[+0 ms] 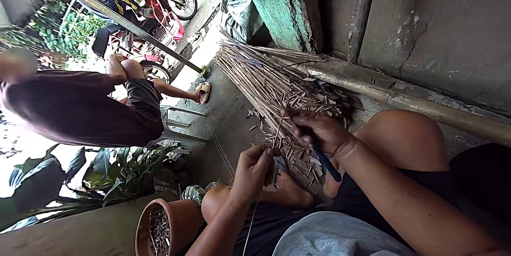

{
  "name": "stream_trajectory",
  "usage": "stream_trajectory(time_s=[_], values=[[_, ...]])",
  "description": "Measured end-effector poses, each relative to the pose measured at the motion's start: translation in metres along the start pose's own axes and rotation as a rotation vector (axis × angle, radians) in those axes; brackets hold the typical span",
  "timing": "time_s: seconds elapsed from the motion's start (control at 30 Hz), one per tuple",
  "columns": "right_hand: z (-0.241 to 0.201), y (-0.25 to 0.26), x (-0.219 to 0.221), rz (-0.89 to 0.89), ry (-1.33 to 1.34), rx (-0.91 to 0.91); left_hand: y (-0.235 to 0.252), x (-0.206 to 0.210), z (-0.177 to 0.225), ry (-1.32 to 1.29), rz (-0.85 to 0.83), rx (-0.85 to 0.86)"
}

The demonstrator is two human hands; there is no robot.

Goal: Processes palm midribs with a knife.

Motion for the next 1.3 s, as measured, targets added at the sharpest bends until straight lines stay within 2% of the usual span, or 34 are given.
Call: stream_trajectory(time_s=[0.1, 0.27, 0.37, 0.43, 0.57, 0.6, 0.63, 0.77, 0.83, 0.9, 1.03, 1.07, 1.13, 1.23, 1.3], values=[[-0.011, 0.004, -0.018, 0.136, 0.061, -0.027, 0.001, 0.0, -0.004, 0.014, 0.027, 0.01], [0.012, -0.011, 0.014, -0.138, -0.144, 0.089, 0.01, -0.005, -0.005, 0.27, 0.136, 0.128], [0.022, -0.01, 0.02, -0.151, -0.125, 0.105, 0.01, -0.008, -0.008, 0.395, 0.132, 0.169], [0.014, -0.005, 0.011, -0.039, -0.121, 0.088, 0.009, -0.009, -0.009, 0.434, 0.123, 0.188], [-0.005, 0.007, -0.018, 0.322, 0.034, 0.045, 0.006, -0.012, -0.013, 0.526, 0.126, 0.25], [-0.006, 0.007, -0.02, 0.346, 0.038, 0.024, 0.007, -0.013, -0.013, 0.534, 0.13, 0.254], [-0.006, 0.004, -0.017, 0.306, 0.009, 0.011, 0.007, -0.014, -0.012, 0.539, 0.135, 0.255], [0.015, -0.009, 0.016, -0.075, -0.143, 0.084, 0.01, -0.015, -0.011, 0.556, 0.139, 0.253], [0.025, -0.009, 0.024, -0.125, -0.117, 0.109, 0.009, -0.013, -0.011, 0.576, 0.133, 0.262], [0.022, -0.004, 0.017, -0.064, -0.101, 0.104, 0.007, -0.014, -0.01, 0.61, 0.134, 0.27], [-0.001, 0.007, -0.015, 0.296, 0.072, 0.08, 0.003, -0.016, -0.009, 0.645, 0.144, 0.284], [-0.004, 0.007, -0.019, 0.332, 0.076, 0.072, 0.003, -0.017, -0.009, 0.648, 0.151, 0.29], [-0.003, 0.001, -0.013, 0.233, -0.008, 0.063, 0.005, -0.02, -0.009, 0.66, 0.166, 0.299], [0.014, -0.009, 0.014, -0.051, -0.101, 0.09, 0.006, -0.019, -0.011, 0.69, 0.169, 0.307], [0.021, -0.01, 0.02, -0.076, -0.079, 0.118, 0.004, -0.016, -0.011, 0.722, 0.158, 0.313]])
Point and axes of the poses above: each hand's wrist, its own y-axis towards the middle knuckle, its own x-axis out of the palm, z = x × y, the point moved 3 cm from there along y, towards the middle knuckle, and after that the axes turned 6 degrees about -y, right-handed, at the moved point
